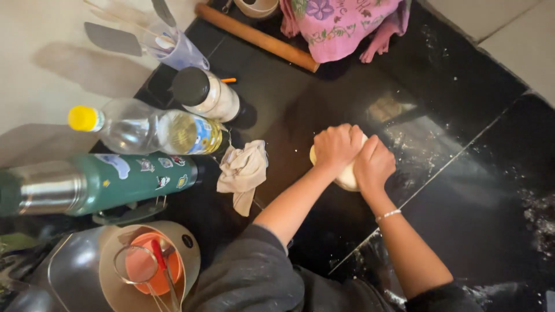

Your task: Kneading a piece of dough on a floured countertop.

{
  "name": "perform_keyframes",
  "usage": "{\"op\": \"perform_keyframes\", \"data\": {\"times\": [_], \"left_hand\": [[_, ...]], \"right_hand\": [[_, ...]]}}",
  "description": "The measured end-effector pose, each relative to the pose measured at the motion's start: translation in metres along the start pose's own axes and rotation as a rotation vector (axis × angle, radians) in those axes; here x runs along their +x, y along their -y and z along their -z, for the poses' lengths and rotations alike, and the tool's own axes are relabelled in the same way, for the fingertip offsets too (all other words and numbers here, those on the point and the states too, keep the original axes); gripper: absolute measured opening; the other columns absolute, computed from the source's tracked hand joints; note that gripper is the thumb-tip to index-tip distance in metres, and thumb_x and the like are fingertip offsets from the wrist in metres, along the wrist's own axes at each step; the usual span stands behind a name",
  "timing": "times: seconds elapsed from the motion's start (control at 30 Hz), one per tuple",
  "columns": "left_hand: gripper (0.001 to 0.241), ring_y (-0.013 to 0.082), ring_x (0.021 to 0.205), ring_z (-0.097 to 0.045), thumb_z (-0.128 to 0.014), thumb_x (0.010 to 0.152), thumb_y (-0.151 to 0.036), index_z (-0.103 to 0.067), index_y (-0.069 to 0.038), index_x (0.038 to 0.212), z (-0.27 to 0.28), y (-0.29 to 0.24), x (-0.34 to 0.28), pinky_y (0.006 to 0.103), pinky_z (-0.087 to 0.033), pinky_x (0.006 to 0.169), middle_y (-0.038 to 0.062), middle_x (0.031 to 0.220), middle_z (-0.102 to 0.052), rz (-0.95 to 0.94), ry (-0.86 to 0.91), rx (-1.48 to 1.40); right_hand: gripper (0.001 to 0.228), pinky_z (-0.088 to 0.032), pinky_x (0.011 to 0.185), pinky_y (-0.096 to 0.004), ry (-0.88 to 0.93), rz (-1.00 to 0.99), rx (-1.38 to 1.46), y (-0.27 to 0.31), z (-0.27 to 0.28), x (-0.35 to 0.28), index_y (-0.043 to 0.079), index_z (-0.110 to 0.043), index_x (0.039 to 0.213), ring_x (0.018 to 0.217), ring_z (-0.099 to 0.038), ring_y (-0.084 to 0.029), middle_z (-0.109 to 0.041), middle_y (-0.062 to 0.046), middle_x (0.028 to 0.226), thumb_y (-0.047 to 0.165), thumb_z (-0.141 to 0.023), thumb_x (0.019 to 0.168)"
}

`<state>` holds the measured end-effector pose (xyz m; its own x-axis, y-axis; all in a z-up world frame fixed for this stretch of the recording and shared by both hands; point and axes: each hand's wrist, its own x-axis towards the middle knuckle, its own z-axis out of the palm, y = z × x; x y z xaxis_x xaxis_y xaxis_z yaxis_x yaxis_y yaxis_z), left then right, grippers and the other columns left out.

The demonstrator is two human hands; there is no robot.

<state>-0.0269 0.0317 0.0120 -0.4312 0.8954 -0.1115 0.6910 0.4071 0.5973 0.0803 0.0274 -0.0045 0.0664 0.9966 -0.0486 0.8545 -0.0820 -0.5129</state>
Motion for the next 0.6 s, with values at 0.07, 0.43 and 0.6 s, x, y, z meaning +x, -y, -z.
{"op": "perform_keyframes", "data": {"times": [0.07, 0.43, 0.6], "left_hand": [[0.050, 0.0492, 0.078, -0.074, -0.044, 0.088, -0.048, -0.074, -0.009, 0.074, 0.008, -0.001, 0.010, 0.0605, -0.054, 0.067, 0.022, 0.068, -0.072, -0.005, 0.095, 0.000], [0.066, 0.0400, 0.116, -0.069, -0.038, 0.101, -0.068, -0.075, -0.018, 0.125, 0.011, 0.057, 0.009, 0.0466, -0.053, 0.103, 0.017, 0.107, -0.079, 0.211, 0.391, -0.758], [0.075, 0.0396, 0.123, -0.064, -0.022, 0.099, -0.079, -0.077, -0.033, 0.120, 0.032, 0.030, -0.045, 0.0474, -0.050, 0.106, 0.006, 0.119, -0.077, 0.107, 0.425, -0.436]], "right_hand": [[0.053, -0.053, 0.069, -0.061, -0.006, -0.021, 0.052, -0.004, -0.005, 0.005, 0.006, -0.072, 0.085, 0.078, -0.070, -0.052, -0.069, -0.028, 0.072, 0.039, -0.039, 0.111], [0.051, -0.044, 0.114, -0.043, 0.132, -0.643, 1.009, 0.049, 0.057, -0.084, 0.009, -0.069, 0.131, 0.134, -0.057, -0.034, -0.064, -0.020, 0.137, 0.048, -0.055, 0.101], [0.027, -0.037, 0.102, -0.062, 0.099, 0.451, 0.563, -0.024, 0.039, -0.061, -0.010, -0.057, 0.129, 0.116, -0.049, -0.058, -0.057, -0.037, 0.116, 0.003, -0.045, 0.108]]}}
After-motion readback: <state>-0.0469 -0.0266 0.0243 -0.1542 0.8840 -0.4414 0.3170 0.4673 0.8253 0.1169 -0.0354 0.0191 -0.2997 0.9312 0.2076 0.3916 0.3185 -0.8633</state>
